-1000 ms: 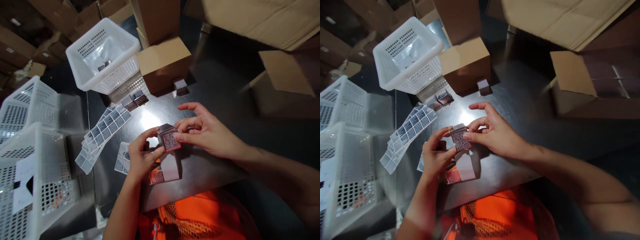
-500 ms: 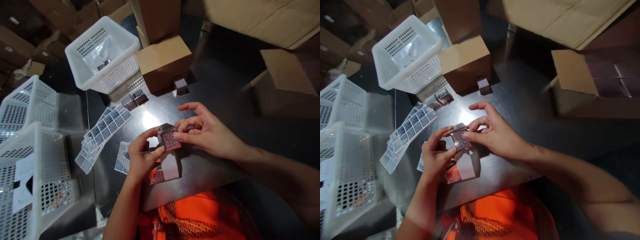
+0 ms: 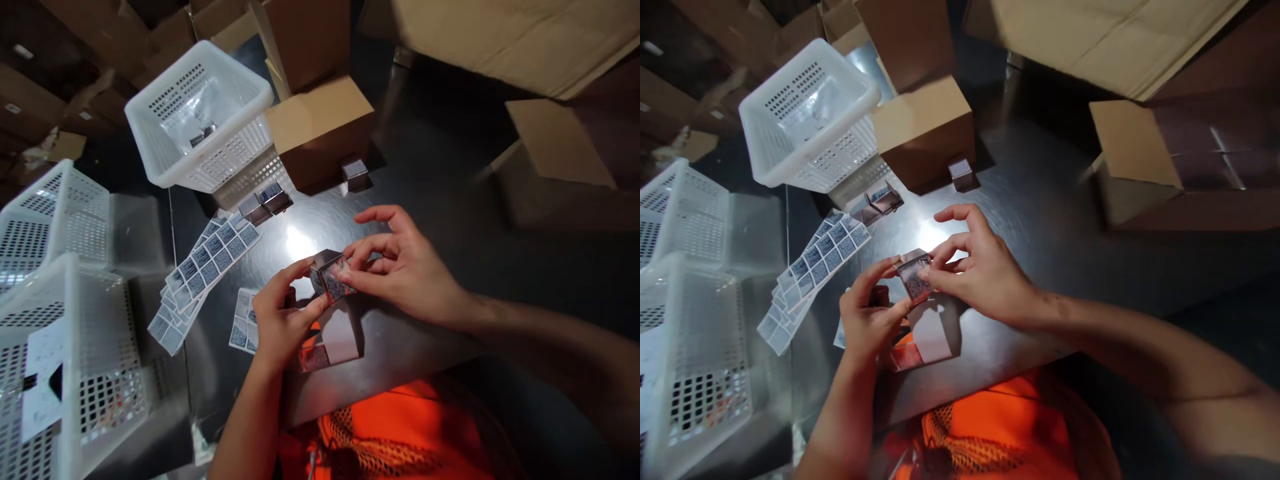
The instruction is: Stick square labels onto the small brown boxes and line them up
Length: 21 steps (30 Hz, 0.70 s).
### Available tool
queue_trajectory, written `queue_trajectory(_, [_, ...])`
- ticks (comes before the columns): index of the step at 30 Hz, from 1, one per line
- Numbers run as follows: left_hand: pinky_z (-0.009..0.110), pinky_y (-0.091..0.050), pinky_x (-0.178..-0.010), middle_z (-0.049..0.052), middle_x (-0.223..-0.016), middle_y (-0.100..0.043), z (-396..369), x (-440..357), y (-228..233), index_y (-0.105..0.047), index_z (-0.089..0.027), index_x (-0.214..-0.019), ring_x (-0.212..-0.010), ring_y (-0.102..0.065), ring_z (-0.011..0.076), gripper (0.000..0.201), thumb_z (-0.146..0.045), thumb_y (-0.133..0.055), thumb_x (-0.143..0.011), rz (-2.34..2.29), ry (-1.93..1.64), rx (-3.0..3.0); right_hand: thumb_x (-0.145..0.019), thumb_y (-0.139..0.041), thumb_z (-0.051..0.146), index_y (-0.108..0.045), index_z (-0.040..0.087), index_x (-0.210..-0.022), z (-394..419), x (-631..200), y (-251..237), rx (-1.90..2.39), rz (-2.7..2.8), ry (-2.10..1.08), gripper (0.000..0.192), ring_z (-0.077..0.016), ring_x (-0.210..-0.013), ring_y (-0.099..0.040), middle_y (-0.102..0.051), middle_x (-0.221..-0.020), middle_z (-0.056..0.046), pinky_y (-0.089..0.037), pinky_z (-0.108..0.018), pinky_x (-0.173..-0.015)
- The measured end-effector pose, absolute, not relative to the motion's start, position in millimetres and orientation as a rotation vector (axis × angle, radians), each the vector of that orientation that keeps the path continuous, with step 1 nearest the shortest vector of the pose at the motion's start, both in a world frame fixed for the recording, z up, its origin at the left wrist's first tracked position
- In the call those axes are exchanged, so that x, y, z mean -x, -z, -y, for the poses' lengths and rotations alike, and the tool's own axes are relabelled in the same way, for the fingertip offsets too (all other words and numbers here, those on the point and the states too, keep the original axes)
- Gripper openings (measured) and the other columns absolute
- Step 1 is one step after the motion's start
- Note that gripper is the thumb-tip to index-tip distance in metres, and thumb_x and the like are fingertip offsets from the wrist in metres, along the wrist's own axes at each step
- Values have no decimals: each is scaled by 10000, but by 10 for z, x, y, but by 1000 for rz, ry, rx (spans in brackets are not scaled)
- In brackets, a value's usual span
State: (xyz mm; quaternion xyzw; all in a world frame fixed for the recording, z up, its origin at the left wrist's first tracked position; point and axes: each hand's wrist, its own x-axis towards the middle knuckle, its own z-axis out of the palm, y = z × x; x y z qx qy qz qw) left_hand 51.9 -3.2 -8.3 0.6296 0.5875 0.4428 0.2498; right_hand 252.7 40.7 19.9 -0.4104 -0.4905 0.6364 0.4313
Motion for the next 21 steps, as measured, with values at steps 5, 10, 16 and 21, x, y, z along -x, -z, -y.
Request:
queue_trajectory(5, [161, -250, -383, 15, -916, -749, 25, -503, 117, -751, -226, -1085, -429, -371, 18, 443, -283, -872, -664, -1561, -1168, -1625, -601, -926, 223, -505, 279, -1149, -510, -2579, -79, 1095, 1325, -1435, 693, -194, -829, -679, -539, -762, 74, -615, -301, -683])
queue_trajectory(10, [150, -224, -397, -1, -922, -720, 25, -451, 150, -741, -248, -1126, -440, -279, -6, 530, -265, -897, -620, -1394, -998, -1420, -529, -960, 288, -538, 208, -1228, -710, -2662, -35, 991, 1371, -1971, 821, -160, -834, -670, -630, -1030, -24, -569, -256, -648])
queue_trajectory(16, [157, -195, -394, 3, -903, -693, -2, -423, 78, -611, -268, -1357, -425, -295, 3, 717, -352, -866, -692, -1394, -884, -1525, -601, -929, 233, -577, 175, -1220, -677, -2569, -69, 962, 1179, -2011, 714, -95, -670, -638, -660, -919, 7, -543, -237, -646])
queue_trajectory(21, [157, -248, -402, -5, -910, -721, -44, -393, 52, -629, -274, -1338, -414, -315, 14, 610, -368, -806, -761, -1501, -893, -1781, -607, -904, 177, -629, 179, -1161, -679, -2502, -5, 945, 1134, -1992, 619, -88, -742, -650, -671, -980, 1, -549, -227, -710])
